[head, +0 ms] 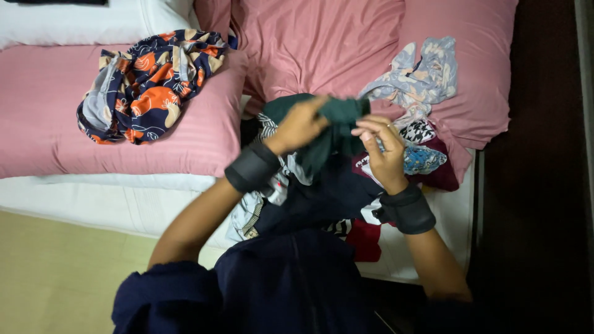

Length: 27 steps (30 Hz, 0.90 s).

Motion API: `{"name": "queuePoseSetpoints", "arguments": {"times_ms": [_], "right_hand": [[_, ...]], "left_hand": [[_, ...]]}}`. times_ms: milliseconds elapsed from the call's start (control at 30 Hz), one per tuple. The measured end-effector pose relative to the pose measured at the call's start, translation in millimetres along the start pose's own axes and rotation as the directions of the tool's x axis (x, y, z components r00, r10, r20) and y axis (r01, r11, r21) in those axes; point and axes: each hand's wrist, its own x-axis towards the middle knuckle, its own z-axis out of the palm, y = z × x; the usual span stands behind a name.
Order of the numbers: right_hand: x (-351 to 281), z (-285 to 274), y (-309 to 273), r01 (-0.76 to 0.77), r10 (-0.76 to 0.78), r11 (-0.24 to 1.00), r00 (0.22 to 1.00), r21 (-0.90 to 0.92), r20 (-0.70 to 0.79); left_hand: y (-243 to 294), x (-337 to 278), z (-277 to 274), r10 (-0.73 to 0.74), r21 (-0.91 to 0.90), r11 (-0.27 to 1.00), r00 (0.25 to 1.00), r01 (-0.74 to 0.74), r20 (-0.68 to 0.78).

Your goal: The person folds various pieces of clothing on a bed. They pick up items one by one, including a green shirt, a striped shirt, and a patterned cloth, and fold them into smaller bundles before placing them on the bed.

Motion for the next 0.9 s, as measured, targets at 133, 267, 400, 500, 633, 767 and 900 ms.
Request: {"name": "queuePoseSetpoints", "arguments": {"times_ms": [133,267,400,500,633,767,900], "right_hand": [[-16,7,18,-0.091,0.094,0.994,0.995,-0.064,0.035],[-26,16,30,0.008,0.003,0.989,0.998,-0.15,0.068],[-29,30,45,-0.109,0.117,0.992,0.987,-0.071,0.114],[-32,45,71,-0.106,0.12,0.991,0.977,-0.086,0.178],[-41,70,106,-0.125,0.145,0.987,0.959,-0.097,0.242],[-53,103,145,-0.236,0.277,0.959,0.899,-0.16,0.338],[-79,132,194,-0.205,0.249,0.964,0.916,-0.168,0.313]], "left_hand": [[-45,42,-77,0.153,-0.041,0.986,0.975,-0.161,-0.159],[-119,64,-190,-0.112,-0.048,0.994,0.925,0.101,-0.363],[-121,19,-317,-0.044,0.097,0.987,0.793,0.13,-0.607],[-130,-44,-354,0.15,0.222,0.975,0.708,0.009,-0.69],[-123,-141,-354,-0.035,0.191,0.956,0.733,0.223,-0.68],[-178,-254,-322,-0.447,0.214,0.606,0.551,0.766,-0.704],[-162,-288,-278,-0.467,0.27,0.515,0.53,0.814,-0.708]]}}
